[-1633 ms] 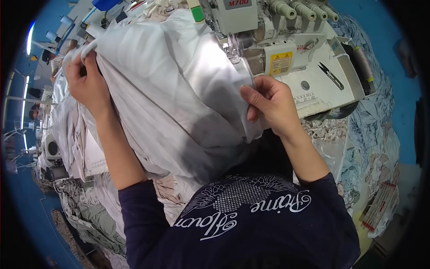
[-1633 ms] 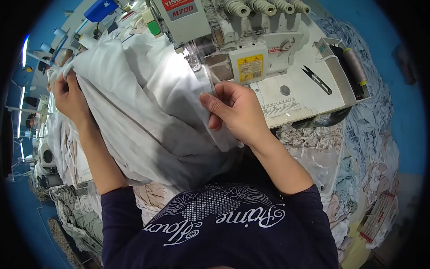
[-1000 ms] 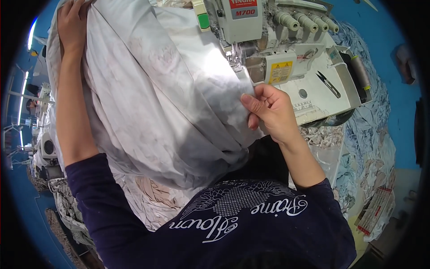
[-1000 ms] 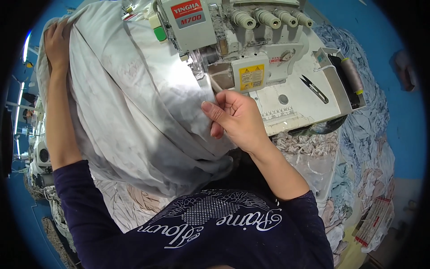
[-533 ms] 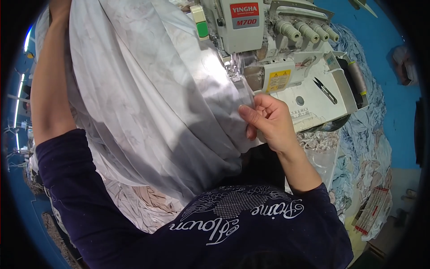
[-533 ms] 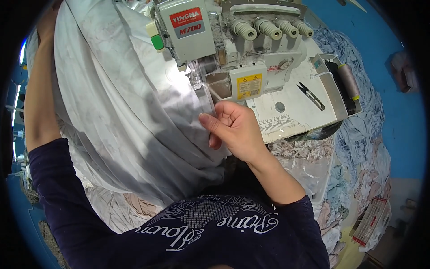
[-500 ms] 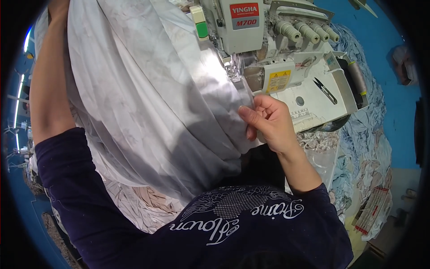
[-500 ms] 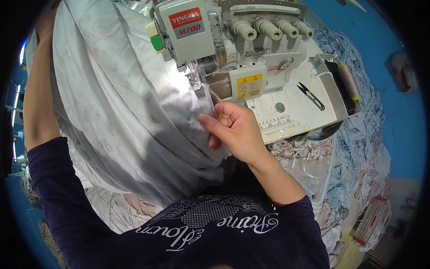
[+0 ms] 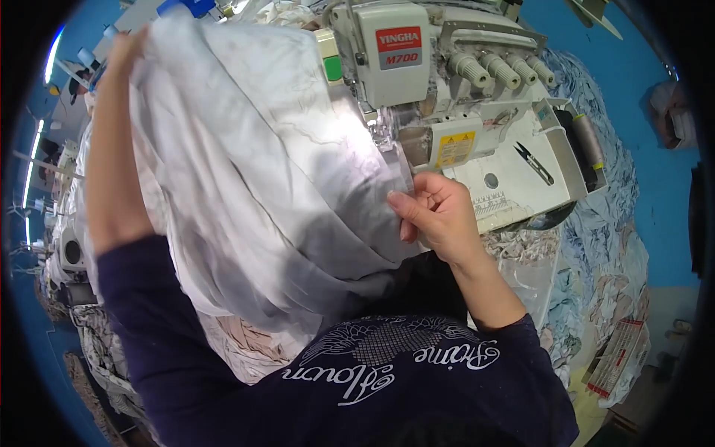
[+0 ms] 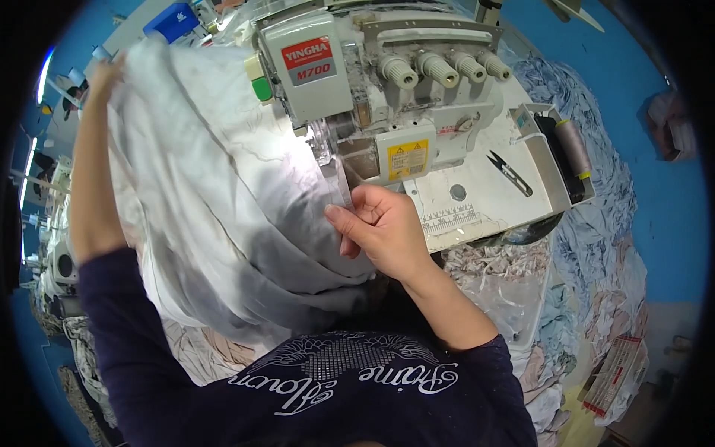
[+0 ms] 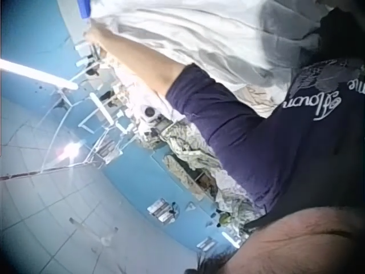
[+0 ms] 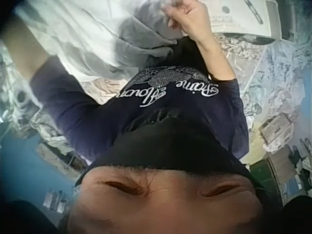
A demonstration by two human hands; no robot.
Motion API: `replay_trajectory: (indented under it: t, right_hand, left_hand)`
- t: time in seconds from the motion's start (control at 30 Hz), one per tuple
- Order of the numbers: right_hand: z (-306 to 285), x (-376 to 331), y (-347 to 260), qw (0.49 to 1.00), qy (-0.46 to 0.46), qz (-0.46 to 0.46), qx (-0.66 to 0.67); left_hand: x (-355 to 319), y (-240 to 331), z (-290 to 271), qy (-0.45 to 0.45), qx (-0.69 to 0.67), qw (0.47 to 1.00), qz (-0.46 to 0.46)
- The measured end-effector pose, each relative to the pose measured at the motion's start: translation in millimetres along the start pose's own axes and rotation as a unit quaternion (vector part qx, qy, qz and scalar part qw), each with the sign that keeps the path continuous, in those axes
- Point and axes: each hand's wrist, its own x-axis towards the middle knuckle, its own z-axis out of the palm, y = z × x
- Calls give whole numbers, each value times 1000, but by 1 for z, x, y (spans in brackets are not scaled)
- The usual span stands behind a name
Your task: Operate an industrial sewing machine to stitch together white fabric pieces to create pillowcases.
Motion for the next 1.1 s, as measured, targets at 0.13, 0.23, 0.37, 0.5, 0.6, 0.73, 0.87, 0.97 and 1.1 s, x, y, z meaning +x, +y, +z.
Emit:
replay_trajectory:
  t: [0.13,0.23,0.37,0.5,0.6,0.73,0.87,0.97,1.1]
  right_hand:
    - [-21,-6,-1,999,6,15,32]
    - [-16,-9,0,998,-34,1,49]
    - [-14,-7,3,996,-39,-13,74]
    - [-13,-5,5,995,-50,-21,81]
    - [-14,-6,5,996,-53,-21,76]
    - [-14,-8,5,997,-47,-10,63]
    - [-14,-8,2,997,-40,-1,58]
    - [-15,-8,3,997,-39,0,59]
    - [-14,-8,2,997,-43,-5,58]
  left_hand:
    - [-329,75,-9,-329,-11,935,133]
    - [-482,66,-27,-281,11,948,152]
    - [-508,43,-26,-51,5,988,145]
    - [-480,45,-15,84,-248,961,86]
    - [-448,48,-11,110,-298,940,122]
    - [-409,53,-16,96,-301,940,128]
    - [-375,51,-10,115,-303,940,105]
    - [-352,54,-6,124,-293,938,136]
    - [-322,57,-7,162,-256,939,164]
